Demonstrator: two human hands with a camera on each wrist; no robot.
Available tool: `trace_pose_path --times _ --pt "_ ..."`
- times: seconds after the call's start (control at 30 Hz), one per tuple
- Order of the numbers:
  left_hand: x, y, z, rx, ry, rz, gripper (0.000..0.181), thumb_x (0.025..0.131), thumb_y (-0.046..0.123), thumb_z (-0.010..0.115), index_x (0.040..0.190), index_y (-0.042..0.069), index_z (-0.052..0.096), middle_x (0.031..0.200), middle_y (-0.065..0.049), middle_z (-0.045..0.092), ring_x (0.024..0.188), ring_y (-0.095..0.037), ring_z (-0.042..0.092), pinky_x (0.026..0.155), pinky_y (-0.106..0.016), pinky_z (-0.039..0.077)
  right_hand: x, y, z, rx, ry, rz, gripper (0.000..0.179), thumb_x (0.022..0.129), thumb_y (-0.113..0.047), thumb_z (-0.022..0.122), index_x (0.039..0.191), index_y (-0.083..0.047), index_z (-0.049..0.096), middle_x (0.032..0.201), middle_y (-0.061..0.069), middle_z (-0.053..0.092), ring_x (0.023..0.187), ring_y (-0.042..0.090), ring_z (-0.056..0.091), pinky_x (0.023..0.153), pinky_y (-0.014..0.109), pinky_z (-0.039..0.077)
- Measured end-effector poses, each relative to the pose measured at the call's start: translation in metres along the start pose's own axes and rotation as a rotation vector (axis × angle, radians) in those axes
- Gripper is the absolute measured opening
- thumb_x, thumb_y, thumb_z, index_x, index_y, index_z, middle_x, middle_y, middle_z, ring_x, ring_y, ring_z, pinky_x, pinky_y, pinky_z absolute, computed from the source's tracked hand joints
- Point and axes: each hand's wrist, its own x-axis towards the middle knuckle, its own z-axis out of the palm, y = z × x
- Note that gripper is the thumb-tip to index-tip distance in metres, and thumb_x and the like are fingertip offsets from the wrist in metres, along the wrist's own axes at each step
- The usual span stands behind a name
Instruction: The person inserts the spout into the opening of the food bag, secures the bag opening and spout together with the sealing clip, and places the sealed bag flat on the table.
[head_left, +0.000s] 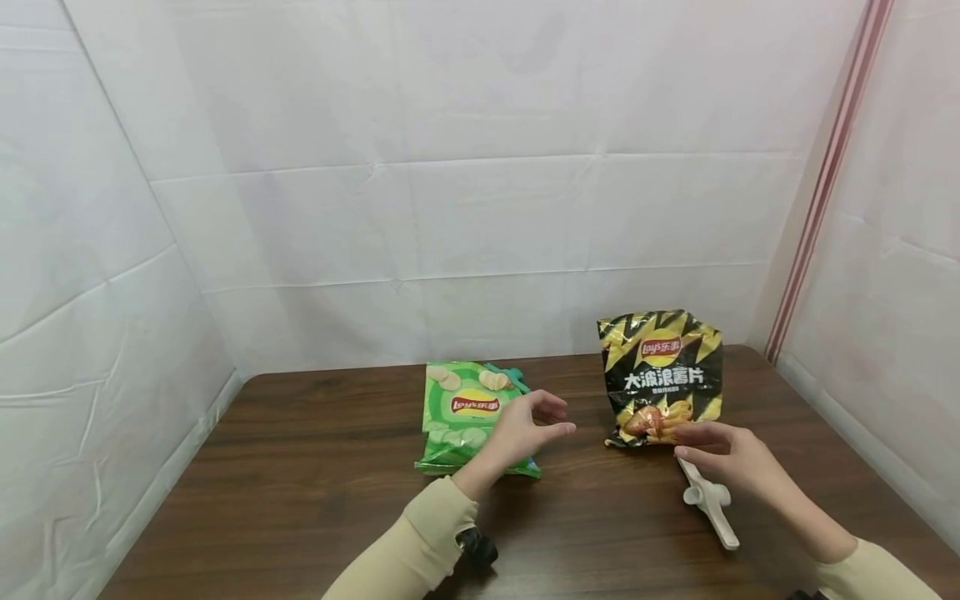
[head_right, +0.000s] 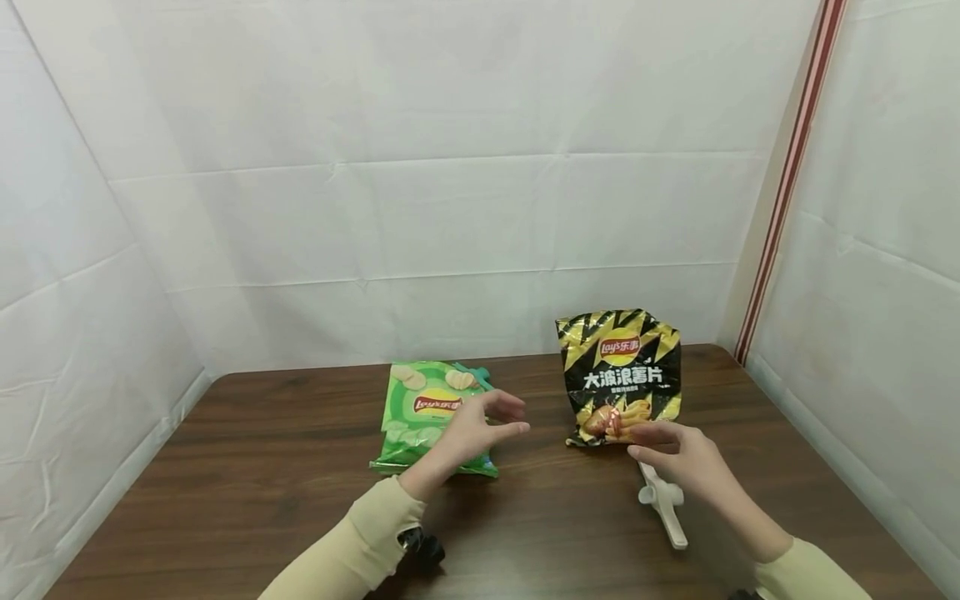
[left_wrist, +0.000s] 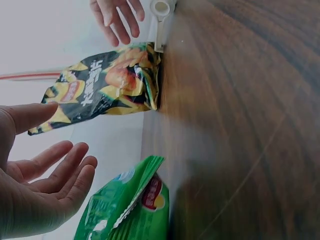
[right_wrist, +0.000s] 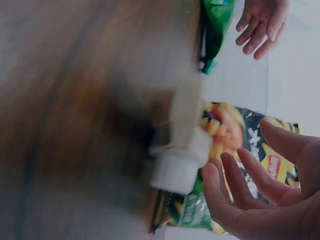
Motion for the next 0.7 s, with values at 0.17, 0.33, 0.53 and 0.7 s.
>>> trace_pose_path --times 0.17,0.33,0.53,0.7 --pt "-0.001 0.001 0.006 0.015 -0.019 -0.010 0.030 0.082 0.026 0.075 0.106 0.010 0.067 0.100 -0.008 0.069 0.088 -0.018 0.063 0.074 -0.025 0.050 -0.007 0.012 -0.002 -0.053 0.019 0.032 0.048 0.089 -0.041 0.065 0.123 -0.008 0.062 0.123 0.017 0.063 0.106 0.032 0.063 0.076 0.036 0.053" --pt "-0.001 0.001 0.012 0.007 -0.036 -0.015 0.029 0.082 0.025 0.075 0.105 0.010 0.067 0.101 -0.009 0.069 0.088 -0.018 0.063 0.074 -0.024 0.050 -0.015 0.025 -0.007 -0.078 0.018 0.064 0.051 0.089 -0.044 0.063 0.125 -0.008 0.061 0.125 0.018 0.061 0.110 0.037 0.060 0.076 0.040 0.052" --pt "-0.001 0.000 0.015 0.002 -0.043 -0.013 0.031 0.081 0.024 0.075 0.106 0.009 0.067 0.100 -0.009 0.069 0.088 -0.018 0.063 0.074 -0.023 0.050 -0.022 0.039 -0.009 -0.085 0.011 0.095 0.054 0.088 -0.044 0.065 0.126 -0.006 0.059 0.126 0.022 0.060 0.105 0.033 0.063 0.070 0.031 0.052" --pt "-0.003 0.000 0.016 0.012 -0.053 -0.008 0.033 0.080 0.024 0.076 0.106 0.006 0.066 0.101 -0.010 0.069 0.087 -0.018 0.064 0.073 -0.023 0.050 -0.024 0.045 -0.011 0.013 -0.076 0.141 0.060 0.089 -0.038 0.065 0.130 0.003 0.053 0.123 0.024 0.060 0.096 0.021 0.065 0.068 0.028 0.054"
